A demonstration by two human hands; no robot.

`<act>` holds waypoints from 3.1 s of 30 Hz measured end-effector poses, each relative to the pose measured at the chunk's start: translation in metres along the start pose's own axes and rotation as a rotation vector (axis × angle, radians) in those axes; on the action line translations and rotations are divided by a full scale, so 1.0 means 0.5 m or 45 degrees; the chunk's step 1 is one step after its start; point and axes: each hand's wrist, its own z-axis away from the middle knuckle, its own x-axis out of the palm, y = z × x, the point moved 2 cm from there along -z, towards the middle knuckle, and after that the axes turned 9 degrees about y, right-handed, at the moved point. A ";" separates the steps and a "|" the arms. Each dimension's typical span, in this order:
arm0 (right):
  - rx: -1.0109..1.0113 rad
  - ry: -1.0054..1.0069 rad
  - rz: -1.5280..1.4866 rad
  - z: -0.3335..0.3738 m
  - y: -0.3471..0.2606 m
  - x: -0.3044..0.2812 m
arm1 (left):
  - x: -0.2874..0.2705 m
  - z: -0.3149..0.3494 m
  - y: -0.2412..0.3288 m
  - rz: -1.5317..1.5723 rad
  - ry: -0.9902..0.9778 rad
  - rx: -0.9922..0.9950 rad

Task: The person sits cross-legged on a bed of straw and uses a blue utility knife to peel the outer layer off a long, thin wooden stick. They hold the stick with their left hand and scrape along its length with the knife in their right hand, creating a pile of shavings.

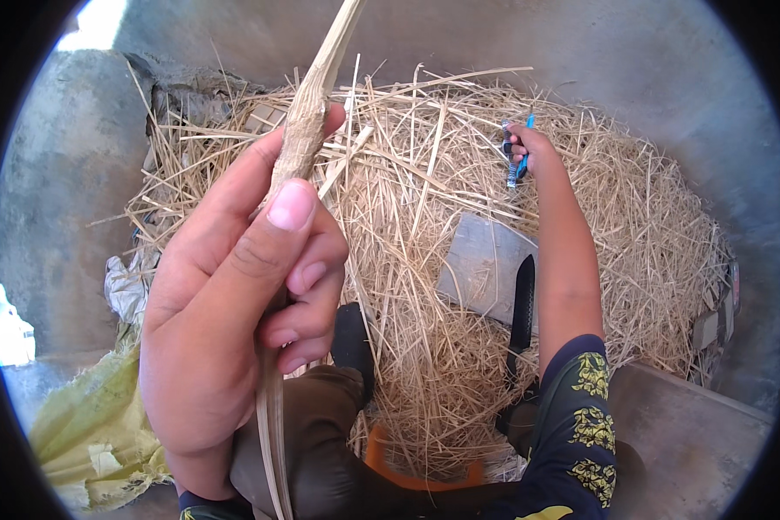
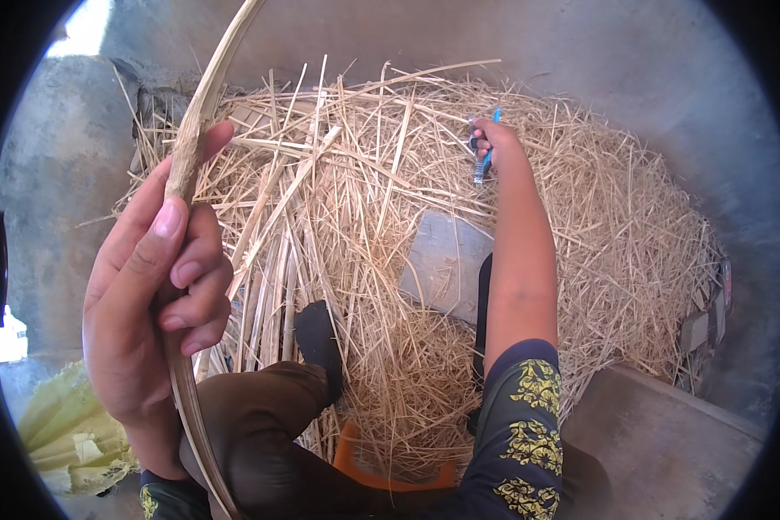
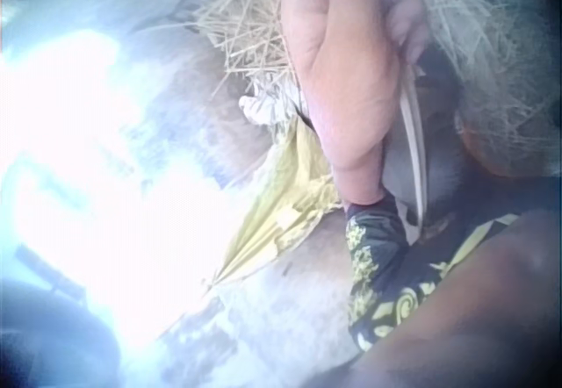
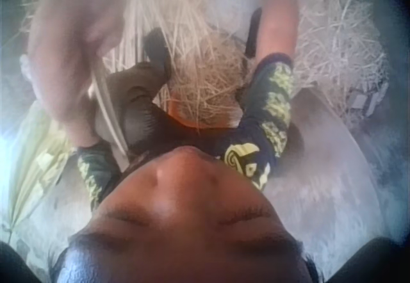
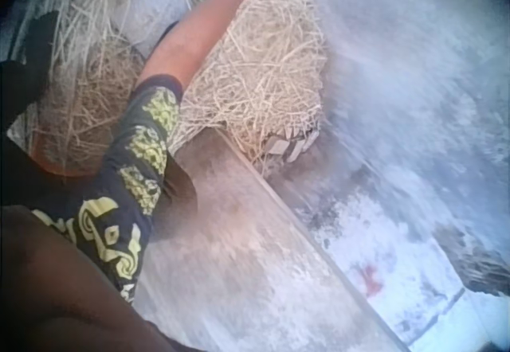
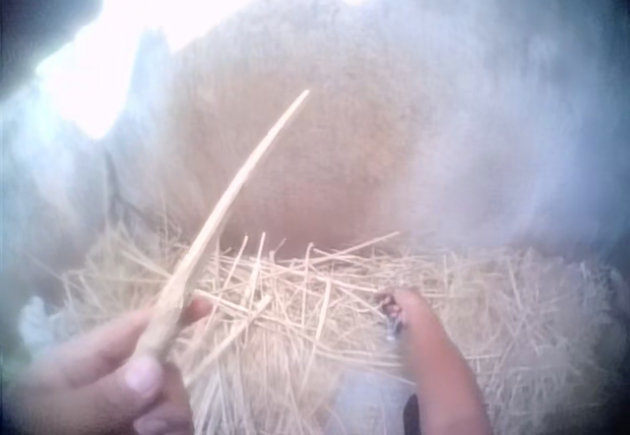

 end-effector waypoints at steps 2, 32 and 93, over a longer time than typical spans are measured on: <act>-0.006 -0.006 -0.158 -0.007 -0.004 -0.009 | 0.000 0.000 -0.002 -0.002 0.002 0.005; -0.170 0.375 -0.278 0.049 -0.042 -0.091 | 0.016 -0.002 0.000 -0.012 -0.022 -0.045; -1.172 0.906 1.639 1.124 0.087 -0.123 | 0.080 0.469 -0.243 -0.949 -0.359 0.568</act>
